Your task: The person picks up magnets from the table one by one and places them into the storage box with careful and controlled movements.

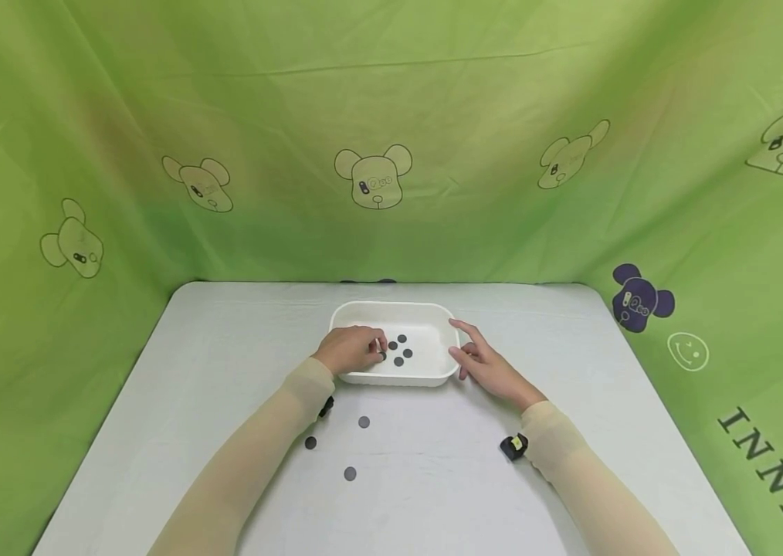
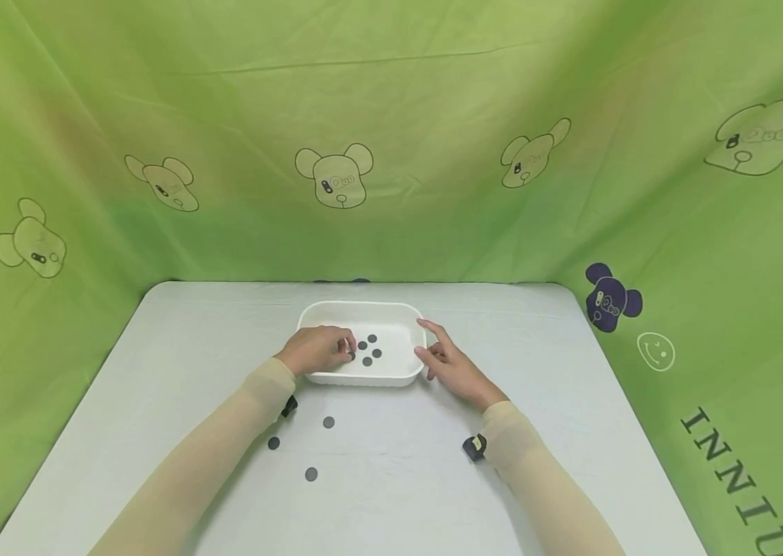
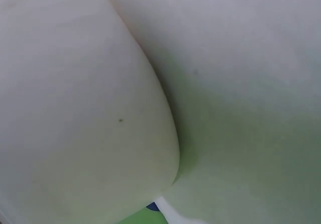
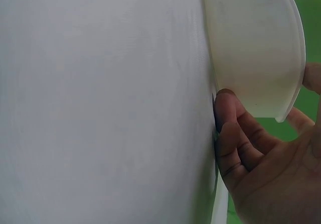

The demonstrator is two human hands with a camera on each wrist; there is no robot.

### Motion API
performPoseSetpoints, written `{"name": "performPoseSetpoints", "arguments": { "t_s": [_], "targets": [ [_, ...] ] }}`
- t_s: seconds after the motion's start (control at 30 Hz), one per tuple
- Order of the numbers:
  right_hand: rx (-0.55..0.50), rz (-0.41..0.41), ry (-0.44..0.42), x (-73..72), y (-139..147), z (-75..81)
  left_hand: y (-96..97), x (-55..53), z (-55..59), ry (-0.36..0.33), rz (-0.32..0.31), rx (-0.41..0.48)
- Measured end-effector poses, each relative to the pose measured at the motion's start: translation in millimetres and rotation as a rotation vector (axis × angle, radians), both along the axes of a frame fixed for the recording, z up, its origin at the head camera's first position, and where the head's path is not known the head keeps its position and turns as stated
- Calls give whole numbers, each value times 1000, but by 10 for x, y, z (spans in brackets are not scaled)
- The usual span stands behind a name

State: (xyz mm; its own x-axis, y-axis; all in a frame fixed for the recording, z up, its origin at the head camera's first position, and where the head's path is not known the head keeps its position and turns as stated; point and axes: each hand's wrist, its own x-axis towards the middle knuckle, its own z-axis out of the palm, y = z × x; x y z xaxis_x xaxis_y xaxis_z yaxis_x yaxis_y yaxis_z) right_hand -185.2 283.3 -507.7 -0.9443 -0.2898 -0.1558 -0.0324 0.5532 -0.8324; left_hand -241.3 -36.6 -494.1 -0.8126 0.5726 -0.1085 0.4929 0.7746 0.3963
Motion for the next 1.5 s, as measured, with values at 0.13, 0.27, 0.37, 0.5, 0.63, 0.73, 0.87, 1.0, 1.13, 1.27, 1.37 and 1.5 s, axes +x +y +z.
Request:
{"name": "performPoseSetpoints", "arguments": {
  "t_s": [0.13, 0.27, 0.37, 0.5, 0.63, 0.73, 0.87, 1.0, 1.13, 1.27, 1.37, 1.5],
  "targets": [
    [4, -3, -1, -5, -1, 0, 1, 7, 8, 6, 13, 19],
    [8, -1, -1, -10, 3, -1, 10, 17, 21, 9, 31, 53],
    [11, -2, -6, -11, 8, -2, 7, 18, 27, 2, 39, 88],
    [11, -5, -14, -9, 12, -2, -16, 5, 20, -14, 42, 144],
    [8, -7, -11, -7, 7, 8, -53, -16, 11, -24, 17, 208],
    [8, -12, -11, -8, 1, 9, -97, -15, 23, -32, -12, 259],
    [9, -13, -14, -9, -1, 2, -192, 27, 72, -46, -23, 323],
    [13, -14, -18, -7, 2, 10, -308, 91, 131, -42, -19, 363],
    [9, -17, -22, -5, 5, 27, -407, 157, 175, -29, -16, 378],
    [4, -19, -29, -8, 3, 33, -490, 218, 194, -11, -14, 381],
    [10, -17, -26, -14, 0, 20, -555, 277, 208, -2, -4, 403],
    [12, -18, -22, -25, -1, 5, -637, 369, 242, 1, -4, 430]
  ]
}}
